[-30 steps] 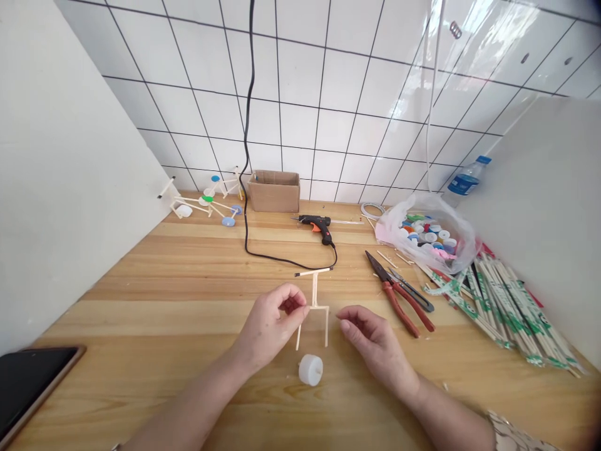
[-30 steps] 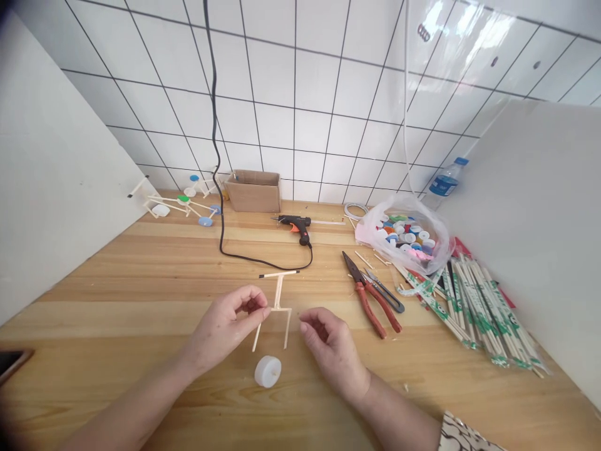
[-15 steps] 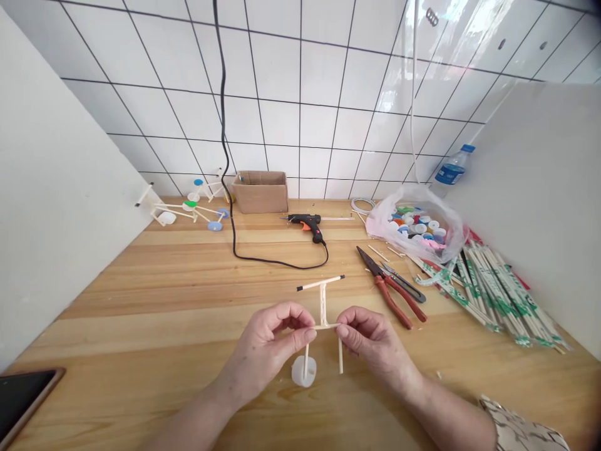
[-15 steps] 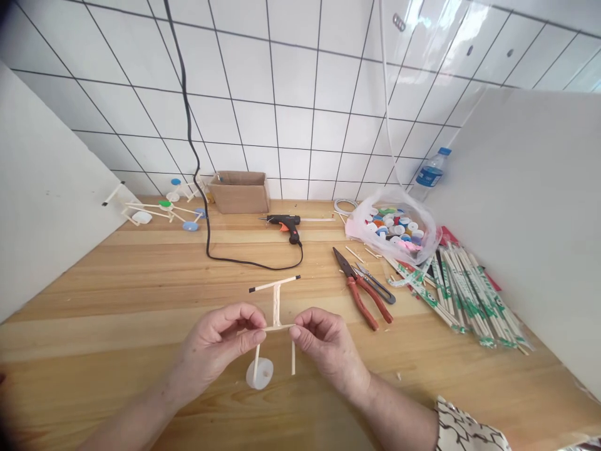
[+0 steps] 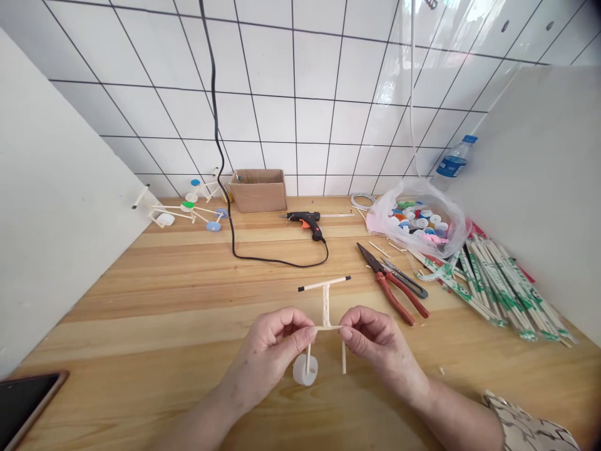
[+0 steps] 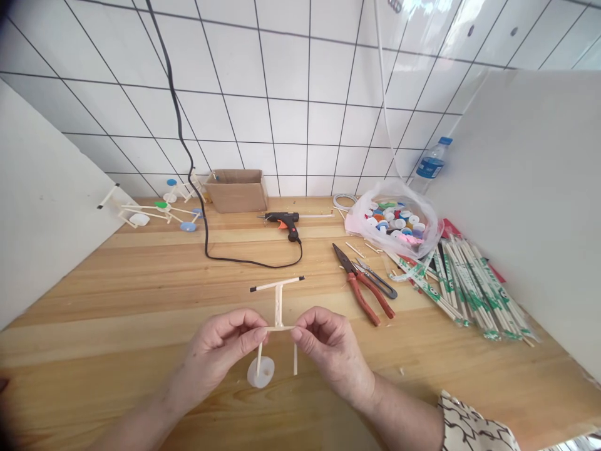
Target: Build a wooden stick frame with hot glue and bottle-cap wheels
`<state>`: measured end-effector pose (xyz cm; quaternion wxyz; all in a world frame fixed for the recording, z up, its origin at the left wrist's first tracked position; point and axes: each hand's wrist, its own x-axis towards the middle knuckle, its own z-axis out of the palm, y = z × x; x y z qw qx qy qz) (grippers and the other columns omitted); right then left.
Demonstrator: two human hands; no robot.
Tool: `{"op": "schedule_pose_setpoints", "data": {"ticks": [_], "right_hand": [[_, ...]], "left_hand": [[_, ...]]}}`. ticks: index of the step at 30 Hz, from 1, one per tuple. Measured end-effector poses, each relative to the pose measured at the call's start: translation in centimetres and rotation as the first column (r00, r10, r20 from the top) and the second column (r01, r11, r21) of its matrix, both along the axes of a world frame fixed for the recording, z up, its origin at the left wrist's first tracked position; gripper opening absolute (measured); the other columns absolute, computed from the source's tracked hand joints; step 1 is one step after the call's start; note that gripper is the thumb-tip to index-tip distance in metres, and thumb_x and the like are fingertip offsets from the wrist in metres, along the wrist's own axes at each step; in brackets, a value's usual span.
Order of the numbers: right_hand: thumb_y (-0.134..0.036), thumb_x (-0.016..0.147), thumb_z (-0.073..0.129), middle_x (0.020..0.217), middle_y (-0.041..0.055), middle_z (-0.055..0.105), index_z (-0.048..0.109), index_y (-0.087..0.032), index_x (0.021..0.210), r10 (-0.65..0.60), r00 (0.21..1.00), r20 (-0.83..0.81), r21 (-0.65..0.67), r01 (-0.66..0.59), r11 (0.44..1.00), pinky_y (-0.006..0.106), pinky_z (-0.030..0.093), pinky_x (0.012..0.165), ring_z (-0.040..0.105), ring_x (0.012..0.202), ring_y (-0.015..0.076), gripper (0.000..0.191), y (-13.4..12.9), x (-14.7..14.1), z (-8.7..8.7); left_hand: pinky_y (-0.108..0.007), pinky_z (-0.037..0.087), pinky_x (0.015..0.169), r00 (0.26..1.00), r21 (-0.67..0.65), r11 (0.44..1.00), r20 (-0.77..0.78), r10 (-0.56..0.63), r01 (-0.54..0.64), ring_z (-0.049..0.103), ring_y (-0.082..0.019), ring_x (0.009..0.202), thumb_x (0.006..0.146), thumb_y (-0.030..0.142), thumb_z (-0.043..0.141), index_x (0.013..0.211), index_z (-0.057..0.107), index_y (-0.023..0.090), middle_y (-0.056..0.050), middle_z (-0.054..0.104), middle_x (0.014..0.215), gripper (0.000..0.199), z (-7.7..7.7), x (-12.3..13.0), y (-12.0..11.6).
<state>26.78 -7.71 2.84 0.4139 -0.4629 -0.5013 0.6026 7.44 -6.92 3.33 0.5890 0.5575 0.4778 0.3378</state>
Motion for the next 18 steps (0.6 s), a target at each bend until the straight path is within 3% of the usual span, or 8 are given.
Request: {"op": "schedule_pose_setpoints", "data": {"ticks": [8, 18], "right_hand": [[-0.056, 0.075, 0.065, 0.056, -0.005, 0.04, 0.056, -0.017, 0.068, 0.056, 0.998, 0.011, 0.0, -0.056, 0.998, 0.022, 0.028, 0.05, 0.031, 0.052, 0.0085, 0.04, 0.02, -0.02, 0.34], [-0.05, 0.078, 0.064, 0.057, -0.0051, 0.039, 0.055, -0.016, 0.068, 0.069, 0.997, 0.022, 0.038, -0.07, 0.997, 0.022, 0.026, 0.051, 0.031, 0.054, 0.0086, 0.037, -0.09, 0.05, -0.06]], "left_hand": [[-0.021, 0.036, 0.051, 1.0, 0.0, 1.0, 0.005, 0.015, -0.015, 0.042, -0.01, 0.054, 0.079, 0.038, 0.06, 0.065, 0.059, 0.018, 0.004, 0.049, 0.057, 0.024, 0.31, 0.0, 0.06], [-0.02, 0.034, 0.051, 0.999, -0.022, 1.0, 0.053, -0.003, 0.005, 0.041, -0.009, 0.054, 0.08, 0.04, 0.061, 0.066, 0.058, 0.017, 0.004, 0.052, 0.058, 0.027, -0.04, 0.0, 0.0]]}}
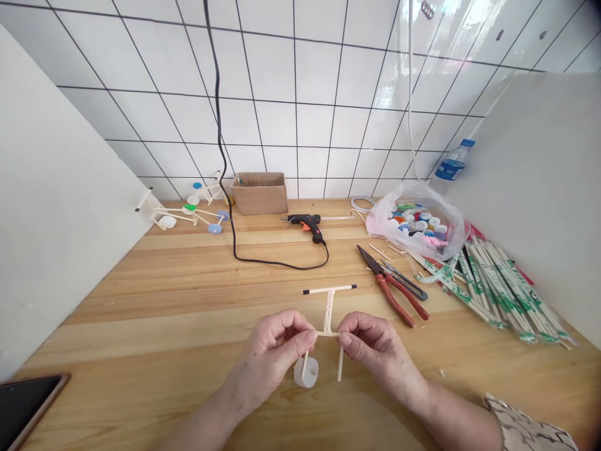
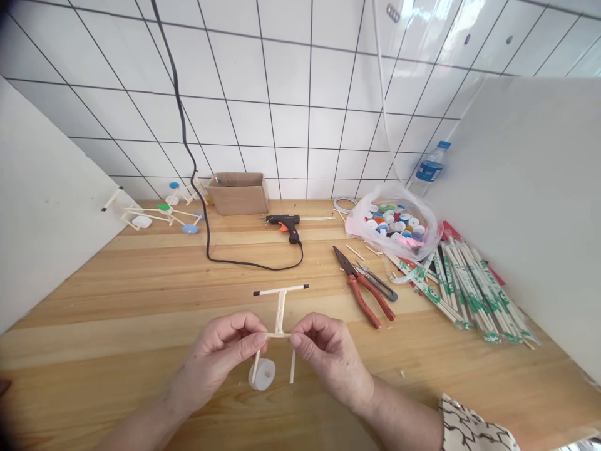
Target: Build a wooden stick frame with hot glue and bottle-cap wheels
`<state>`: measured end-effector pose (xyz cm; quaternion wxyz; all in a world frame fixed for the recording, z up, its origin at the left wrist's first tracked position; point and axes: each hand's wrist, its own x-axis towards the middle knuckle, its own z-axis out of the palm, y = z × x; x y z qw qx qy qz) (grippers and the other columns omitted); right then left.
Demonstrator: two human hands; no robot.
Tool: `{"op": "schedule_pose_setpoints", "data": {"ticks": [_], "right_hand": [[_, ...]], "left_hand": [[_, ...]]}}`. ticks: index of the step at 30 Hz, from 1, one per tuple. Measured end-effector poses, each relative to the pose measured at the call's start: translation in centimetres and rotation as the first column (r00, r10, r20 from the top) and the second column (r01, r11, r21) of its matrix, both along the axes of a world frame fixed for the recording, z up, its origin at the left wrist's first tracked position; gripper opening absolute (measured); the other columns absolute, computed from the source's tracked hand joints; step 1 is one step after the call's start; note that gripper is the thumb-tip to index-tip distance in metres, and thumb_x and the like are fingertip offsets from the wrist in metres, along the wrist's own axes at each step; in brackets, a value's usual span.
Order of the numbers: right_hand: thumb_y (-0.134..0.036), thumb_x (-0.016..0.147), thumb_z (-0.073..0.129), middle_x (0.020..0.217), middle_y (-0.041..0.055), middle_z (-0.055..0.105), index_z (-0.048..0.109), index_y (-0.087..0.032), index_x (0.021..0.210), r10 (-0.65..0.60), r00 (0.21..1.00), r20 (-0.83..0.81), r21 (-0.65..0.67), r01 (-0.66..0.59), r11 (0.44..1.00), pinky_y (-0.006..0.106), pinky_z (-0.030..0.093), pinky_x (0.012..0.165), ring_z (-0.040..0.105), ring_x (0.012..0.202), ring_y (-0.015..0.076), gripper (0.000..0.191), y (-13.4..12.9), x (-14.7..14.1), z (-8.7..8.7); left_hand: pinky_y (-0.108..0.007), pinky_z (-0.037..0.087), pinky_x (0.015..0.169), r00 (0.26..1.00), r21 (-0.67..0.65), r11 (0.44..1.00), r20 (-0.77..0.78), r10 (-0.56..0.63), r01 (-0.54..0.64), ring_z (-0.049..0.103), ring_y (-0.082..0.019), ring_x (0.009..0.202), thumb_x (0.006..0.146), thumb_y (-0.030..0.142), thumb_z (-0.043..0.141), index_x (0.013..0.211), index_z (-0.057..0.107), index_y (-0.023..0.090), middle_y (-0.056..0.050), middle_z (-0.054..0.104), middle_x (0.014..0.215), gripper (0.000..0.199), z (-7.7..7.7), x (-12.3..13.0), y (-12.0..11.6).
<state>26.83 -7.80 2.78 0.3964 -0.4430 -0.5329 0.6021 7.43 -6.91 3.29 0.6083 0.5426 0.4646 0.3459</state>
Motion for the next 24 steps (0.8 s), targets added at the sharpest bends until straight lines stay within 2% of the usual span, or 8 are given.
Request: {"op": "schedule_pose_setpoints", "data": {"ticks": [4, 8, 13, 16, 20, 24], "right_hand": [[-0.047, 0.081, 0.062, 0.061, -0.0039, 0.043, 0.057, -0.016, 0.073, 0.023, 1.0, -0.011, -0.014, -0.023, 1.0, 0.022, 0.029, 0.055, 0.035, 0.058, 0.0097, 0.033, -0.1, 0.2, -0.2], [-0.042, 0.082, 0.063, 0.067, -0.0023, 0.05, 0.06, -0.016, 0.079, 0.012, 1.0, -0.014, 0.035, -0.011, 0.999, 0.022, 0.032, 0.06, 0.04, 0.063, 0.0104, 0.027, -0.1, 0.2, -0.4], [-0.039, 0.084, 0.061, 0.064, -0.0024, 0.048, 0.059, -0.015, 0.073, 0.002, 1.0, 0.016, 0.088, -0.003, 0.996, 0.022, 0.033, 0.058, 0.039, 0.06, 0.01, 0.026, -0.1, -0.1, -0.4], [-0.038, 0.084, 0.06, 0.062, -0.0028, 0.046, 0.058, -0.015, 0.073, -0.019, 0.999, 0.042, 0.111, 0.014, 0.994, 0.022, 0.033, 0.056, 0.038, 0.058, 0.0098, 0.026, -0.2, -0.3, -0.5], [-0.034, 0.085, 0.057, 0.063, -0.0014, 0.048, 0.058, -0.014, 0.072, -0.024, 0.99, 0.136, 0.211, -0.005, 0.977, 0.023, 0.036, 0.057, 0.042, 0.059, 0.0107, 0.024, -0.9, -0.7, -0.8], [-0.028, 0.085, 0.055, 0.062, -0.001, 0.049, 0.056, -0.016, 0.069, 0.032, 0.976, 0.213, 0.347, -0.106, 0.932, 0.023, 0.038, 0.056, 0.044, 0.057, 0.011, 0.02, -1.6, -1.2, -0.6]], "left_hand": [[-0.02, 0.036, 0.052, 0.999, -0.007, 1.0, 0.037, 0.004, -0.004, 0.043, -0.009, 0.055, 0.08, 0.039, 0.061, 0.066, 0.057, 0.017, 0.004, 0.052, 0.059, 0.026, 0.0, 0.2, 0.0], [-0.02, 0.037, 0.054, 0.998, -0.021, 1.0, 0.057, -0.022, 0.023, 0.044, -0.009, 0.056, 0.081, 0.039, 0.061, 0.067, 0.056, 0.016, 0.003, 0.052, 0.06, 0.027, -0.2, 0.4, -0.1], [-0.02, 0.036, 0.053, 0.997, -0.019, 0.998, 0.052, -0.052, 0.053, 0.043, -0.009, 0.056, 0.08, 0.04, 0.061, 0.067, 0.056, 0.016, 0.003, 0.051, 0.06, 0.028, -0.1, 0.5, -0.3], [-0.02, 0.039, 0.057, 0.996, -0.026, 0.999, 0.084, -0.026, 0.028, 0.047, -0.011, 0.063, 0.079, 0.041, 0.063, 0.076, 0.059, 0.016, 0.002, 0.054, 0.068, 0.025, 0.2, 0.7, -0.4], [-0.024, 0.043, 0.069, 0.989, -0.006, 1.0, 0.144, -0.022, 0.023, 0.051, -0.015, 0.078, 0.077, 0.042, 0.066, 0.086, 0.063, 0.016, -0.002, 0.059, 0.082, 0.028, 0.6, 1.1, -0.6], [-0.022, 0.039, 0.059, 0.991, -0.031, 0.999, 0.134, 0.008, -0.004, 0.046, -0.012, 0.064, 0.077, 0.043, 0.064, 0.072, 0.06, 0.014, 0.001, 0.052, 0.066, 0.03, 0.4, 1.5, -0.7]]}}
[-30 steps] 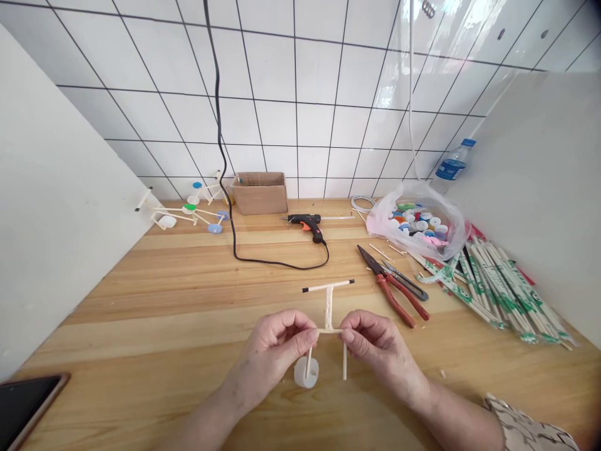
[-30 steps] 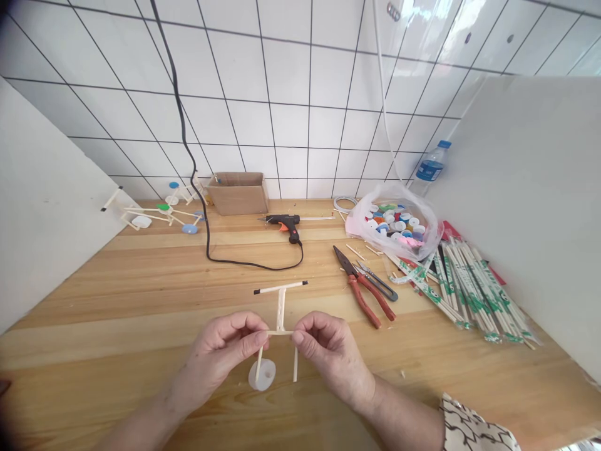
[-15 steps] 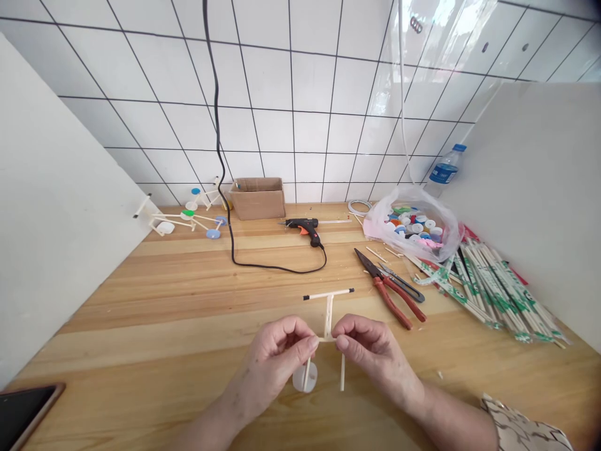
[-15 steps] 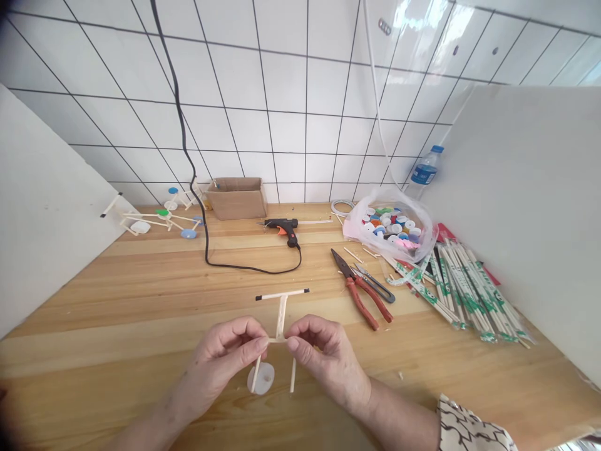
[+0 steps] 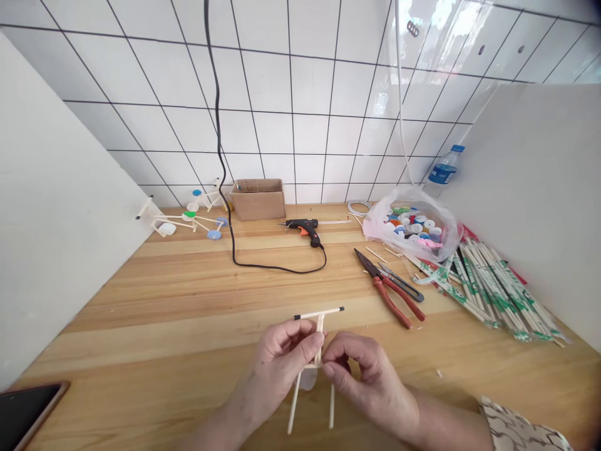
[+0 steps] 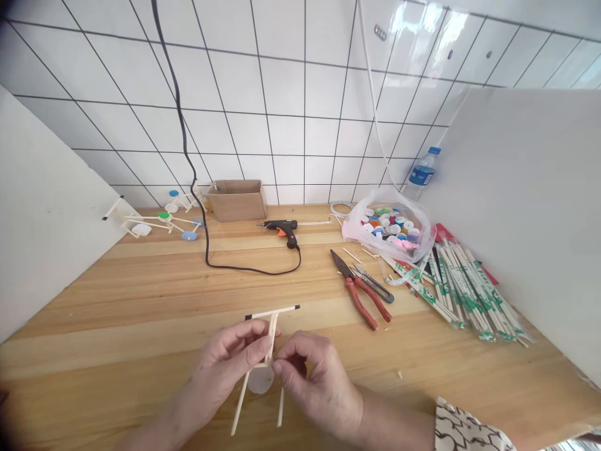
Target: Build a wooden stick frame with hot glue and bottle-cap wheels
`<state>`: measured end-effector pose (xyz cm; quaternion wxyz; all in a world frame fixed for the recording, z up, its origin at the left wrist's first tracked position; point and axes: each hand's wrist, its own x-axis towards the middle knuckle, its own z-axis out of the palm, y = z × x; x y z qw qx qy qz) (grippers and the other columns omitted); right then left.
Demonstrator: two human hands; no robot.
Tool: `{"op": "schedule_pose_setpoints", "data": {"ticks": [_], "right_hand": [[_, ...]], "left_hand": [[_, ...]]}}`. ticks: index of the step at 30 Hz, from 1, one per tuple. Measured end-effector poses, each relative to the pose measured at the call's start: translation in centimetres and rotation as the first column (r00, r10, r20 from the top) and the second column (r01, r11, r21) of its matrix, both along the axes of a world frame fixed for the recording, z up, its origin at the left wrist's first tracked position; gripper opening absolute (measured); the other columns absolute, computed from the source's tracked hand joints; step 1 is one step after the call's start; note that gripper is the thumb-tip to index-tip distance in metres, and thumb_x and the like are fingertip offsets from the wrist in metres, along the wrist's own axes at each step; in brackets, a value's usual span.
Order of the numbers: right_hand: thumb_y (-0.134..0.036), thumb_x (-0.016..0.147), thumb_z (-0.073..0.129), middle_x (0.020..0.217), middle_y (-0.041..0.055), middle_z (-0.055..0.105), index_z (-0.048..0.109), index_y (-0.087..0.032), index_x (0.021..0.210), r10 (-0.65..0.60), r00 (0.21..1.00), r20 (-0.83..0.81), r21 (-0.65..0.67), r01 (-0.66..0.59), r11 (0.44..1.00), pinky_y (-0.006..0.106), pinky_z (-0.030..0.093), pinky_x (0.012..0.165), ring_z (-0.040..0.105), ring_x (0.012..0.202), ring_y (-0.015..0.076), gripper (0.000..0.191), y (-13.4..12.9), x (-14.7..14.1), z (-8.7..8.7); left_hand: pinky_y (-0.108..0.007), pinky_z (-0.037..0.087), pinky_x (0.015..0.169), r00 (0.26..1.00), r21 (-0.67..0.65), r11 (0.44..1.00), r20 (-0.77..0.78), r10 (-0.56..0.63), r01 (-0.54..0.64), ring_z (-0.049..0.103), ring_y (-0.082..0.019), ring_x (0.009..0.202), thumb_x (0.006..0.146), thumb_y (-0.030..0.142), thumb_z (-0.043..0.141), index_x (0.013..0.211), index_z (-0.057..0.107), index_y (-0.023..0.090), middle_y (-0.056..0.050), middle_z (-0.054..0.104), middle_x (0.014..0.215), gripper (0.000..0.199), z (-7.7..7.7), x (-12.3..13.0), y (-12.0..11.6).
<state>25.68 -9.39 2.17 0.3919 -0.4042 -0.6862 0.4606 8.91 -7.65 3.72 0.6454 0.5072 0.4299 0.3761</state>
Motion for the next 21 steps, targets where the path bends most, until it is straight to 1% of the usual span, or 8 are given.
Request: {"op": "schedule_pose_setpoints", "data": {"ticks": [2, 3, 6, 8, 9, 13, 18, 21], "right_hand": [[-0.028, 0.085, 0.057, 0.064, -0.0007, 0.052, 0.057, -0.017, 0.073, 0.032, 0.999, -0.011, 0.031, -0.031, 0.999, 0.023, 0.04, 0.057, 0.047, 0.059, 0.0116, 0.017, 0.0, 0.1, 0.3], [-0.029, 0.085, 0.057, 0.066, -0.0006, 0.053, 0.058, -0.018, 0.076, 0.015, 0.999, -0.033, 0.036, -0.014, 0.999, 0.023, 0.041, 0.057, 0.049, 0.06, 0.0118, 0.015, 0.1, 0.2, 0.5], [-0.03, 0.087, 0.057, 0.072, -0.0005, 0.058, 0.06, -0.021, 0.091, -0.156, 0.983, -0.099, 0.051, 0.161, 0.986, 0.023, 0.046, 0.062, 0.053, 0.065, 0.0124, 0.01, 0.8, 1.0, 0.8], [-0.028, 0.087, 0.058, 0.076, 0.0009, 0.059, 0.06, -0.021, 0.098, -0.234, 0.968, -0.086, 0.125, 0.244, 0.962, 0.024, 0.048, 0.065, 0.055, 0.07, 0.0133, 0.013, 1.3, 1.6, 0.9], [-0.025, 0.086, 0.059, 0.078, 0.0018, 0.06, 0.061, -0.02, 0.099, -0.241, 0.968, -0.066, 0.186, 0.249, 0.95, 0.025, 0.048, 0.066, 0.055, 0.071, 0.0139, 0.014, 1.5, 1.8, 1.0], [-0.014, 0.085, 0.06, 0.077, 0.0044, 0.062, 0.066, -0.017, 0.093, -0.208, 0.978, 0.034, 0.404, 0.177, 0.897, 0.026, 0.047, 0.063, 0.057, 0.07, 0.0148, 0.011, 1.7, 1.9, 1.1], [-0.007, 0.085, 0.056, 0.065, 0.0019, 0.064, 0.064, -0.016, 0.09, -0.262, 0.951, 0.162, 0.575, 0.125, 0.809, 0.026, 0.04, 0.054, 0.051, 0.055, 0.0125, 0.013, 1.2, 1.3, 1.2], [-0.007, 0.086, 0.054, 0.06, 0.0017, 0.062, 0.062, -0.015, 0.087, -0.302, 0.93, 0.21, 0.627, 0.109, 0.772, 0.026, 0.037, 0.052, 0.048, 0.051, 0.0126, 0.011, 0.9, 1.2, 1.3]], "left_hand": [[-0.021, 0.036, 0.055, 0.999, 0.0, 1.0, -0.033, 0.027, -0.027, 0.042, -0.01, 0.06, 0.078, 0.044, 0.062, 0.068, 0.06, 0.013, 0.002, 0.049, 0.062, 0.032, -0.1, 0.0, -0.1], [-0.02, 0.035, 0.054, 0.999, -0.005, 1.0, -0.044, 0.027, -0.028, 0.041, -0.01, 0.058, 0.079, 0.044, 0.061, 0.067, 0.059, 0.013, 0.003, 0.047, 0.06, 0.033, -0.1, 0.0, -0.1], [-0.02, 0.035, 0.051, 0.998, -0.027, 1.0, -0.056, -0.002, 0.001, 0.041, -0.009, 0.055, 0.081, 0.045, 0.058, 0.068, 0.057, 0.014, 0.003, 0.046, 0.06, 0.033, -0.2, -0.1, -0.3], [-0.02, 0.036, 0.051, 0.997, -0.019, 0.999, -0.077, -0.029, 0.028, 0.041, -0.009, 0.055, 0.082, 0.043, 0.056, 0.069, 0.056, 0.014, 0.003, 0.045, 0.061, 0.032, -0.4, -0.2, -0.5], [-0.02, 0.036, 0.051, 0.995, -0.013, 0.999, -0.091, -0.041, 0.04, 0.04, -0.009, 0.055, 0.083, 0.042, 0.055, 0.069, 0.056, 0.014, 0.003, 0.045, 0.061, 0.031, -0.4, -0.1, -0.6], [-0.019, 0.034, 0.05, 0.991, 0.011, 0.999, -0.127, -0.047, 0.049, 0.037, -0.009, 0.054, 0.084, 0.04, 0.054, 0.07, 0.056, 0.015, 0.004, 0.041, 0.06, 0.028, -0.5, 0.3, -0.9], [-0.019, 0.037, 0.048, 0.987, 0.042, 0.999, -0.162, 0.004, 0.003, 0.04, -0.009, 0.054, 0.08, 0.036, 0.056, 0.074, 0.063, 0.014, 0.003, 0.044, 0.061, 0.025, 0.2, 0.8, -1.0], [-0.018, 0.037, 0.047, 0.984, 0.092, 0.996, -0.179, 0.027, -0.011, 0.041, -0.01, 0.054, 0.08, 0.033, 0.055, 0.072, 0.065, 0.014, 0.002, 0.047, 0.06, 0.024, 0.5, 0.9, -1.1]]}}
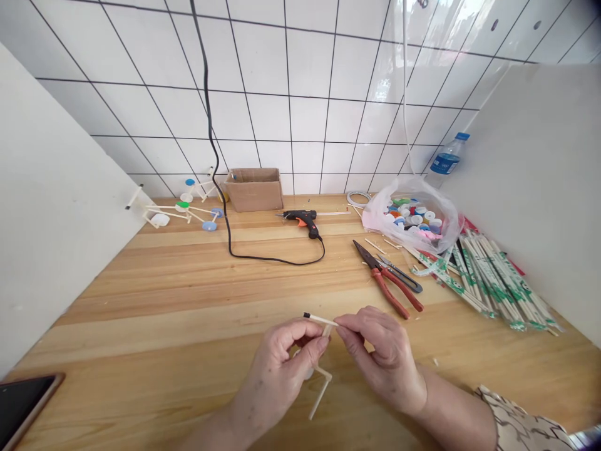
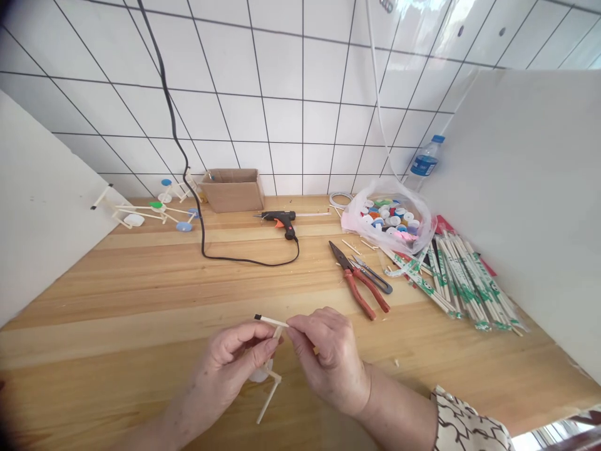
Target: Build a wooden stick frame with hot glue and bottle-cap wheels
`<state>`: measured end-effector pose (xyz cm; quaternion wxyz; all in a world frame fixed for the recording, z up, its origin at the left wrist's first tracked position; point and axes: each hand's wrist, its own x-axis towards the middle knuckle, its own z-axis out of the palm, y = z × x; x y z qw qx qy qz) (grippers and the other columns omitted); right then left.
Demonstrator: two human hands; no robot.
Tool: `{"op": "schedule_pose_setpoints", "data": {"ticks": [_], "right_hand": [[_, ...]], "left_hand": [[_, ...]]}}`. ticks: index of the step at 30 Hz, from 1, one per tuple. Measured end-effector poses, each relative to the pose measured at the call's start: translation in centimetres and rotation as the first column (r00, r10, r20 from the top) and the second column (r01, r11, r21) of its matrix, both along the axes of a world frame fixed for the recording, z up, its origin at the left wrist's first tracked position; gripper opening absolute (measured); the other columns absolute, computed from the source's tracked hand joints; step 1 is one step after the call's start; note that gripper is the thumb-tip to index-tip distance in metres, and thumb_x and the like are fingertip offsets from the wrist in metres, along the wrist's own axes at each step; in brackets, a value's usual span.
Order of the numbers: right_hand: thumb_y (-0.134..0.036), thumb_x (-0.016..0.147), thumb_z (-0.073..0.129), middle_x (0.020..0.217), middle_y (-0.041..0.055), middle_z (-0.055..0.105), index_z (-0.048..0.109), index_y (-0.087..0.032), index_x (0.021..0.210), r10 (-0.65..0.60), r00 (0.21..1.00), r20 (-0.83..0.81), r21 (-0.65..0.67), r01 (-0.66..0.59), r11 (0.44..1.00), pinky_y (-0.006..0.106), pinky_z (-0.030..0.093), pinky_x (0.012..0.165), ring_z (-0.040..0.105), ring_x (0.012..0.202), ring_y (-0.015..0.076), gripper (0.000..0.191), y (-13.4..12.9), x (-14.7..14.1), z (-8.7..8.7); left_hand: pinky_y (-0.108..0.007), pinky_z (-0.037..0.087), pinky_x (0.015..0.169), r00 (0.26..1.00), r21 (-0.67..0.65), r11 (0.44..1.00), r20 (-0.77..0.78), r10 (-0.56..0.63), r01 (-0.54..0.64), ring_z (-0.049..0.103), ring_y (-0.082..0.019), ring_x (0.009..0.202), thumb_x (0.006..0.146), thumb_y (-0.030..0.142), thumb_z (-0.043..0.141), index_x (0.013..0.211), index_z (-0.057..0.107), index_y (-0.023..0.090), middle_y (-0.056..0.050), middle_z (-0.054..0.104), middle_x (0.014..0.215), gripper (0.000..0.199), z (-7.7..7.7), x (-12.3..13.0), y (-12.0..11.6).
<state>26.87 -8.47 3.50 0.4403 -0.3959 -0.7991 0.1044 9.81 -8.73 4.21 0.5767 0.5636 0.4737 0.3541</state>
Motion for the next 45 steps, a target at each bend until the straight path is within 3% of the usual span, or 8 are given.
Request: {"op": "schedule_pose_setpoints", "data": {"ticks": [9, 38, 45], "right_hand": [[-0.007, 0.086, 0.053, 0.056, 0.0006, 0.056, 0.061, -0.014, 0.084, -0.003, 1.0, 0.009, 0.033, 0.003, 0.999, 0.025, 0.037, 0.052, 0.047, 0.05, 0.0124, 0.01, -0.32, -0.27, 0.27], [-0.006, 0.085, 0.052, 0.062, 0.0024, 0.063, 0.058, -0.017, 0.085, -0.003, 1.0, -0.006, 0.014, 0.003, 1.0, 0.027, 0.039, 0.052, 0.051, 0.052, 0.0139, 0.013, -0.21, -0.3, 0.12], [-0.007, 0.085, 0.051, 0.061, 0.0015, 0.06, 0.058, -0.015, 0.098, 0.023, 0.997, 0.071, 0.067, -0.028, 0.997, 0.029, 0.039, 0.054, 0.051, 0.052, 0.0147, 0.017, 0.05, 0.35, -0.34]], "left_hand": [[-0.019, 0.039, 0.047, 0.999, 0.069, 0.997, 0.017, 0.034, -0.035, 0.043, -0.01, 0.052, 0.08, 0.027, 0.055, 0.069, 0.067, 0.014, 0.002, 0.049, 0.057, 0.021, 0.09, 0.13, -0.19], [-0.021, 0.036, 0.048, 1.0, -0.013, 1.0, 0.014, 0.021, -0.02, 0.04, -0.01, 0.053, 0.078, 0.031, 0.056, 0.07, 0.065, 0.013, 0.002, 0.047, 0.057, 0.022, -0.03, 0.25, -0.2], [-0.02, 0.036, 0.049, 1.0, 0.033, 0.999, -0.013, 0.017, -0.017, 0.042, -0.01, 0.054, 0.08, 0.03, 0.056, 0.07, 0.066, 0.014, 0.002, 0.049, 0.058, 0.022, -0.32, -0.02, -0.01]]}}
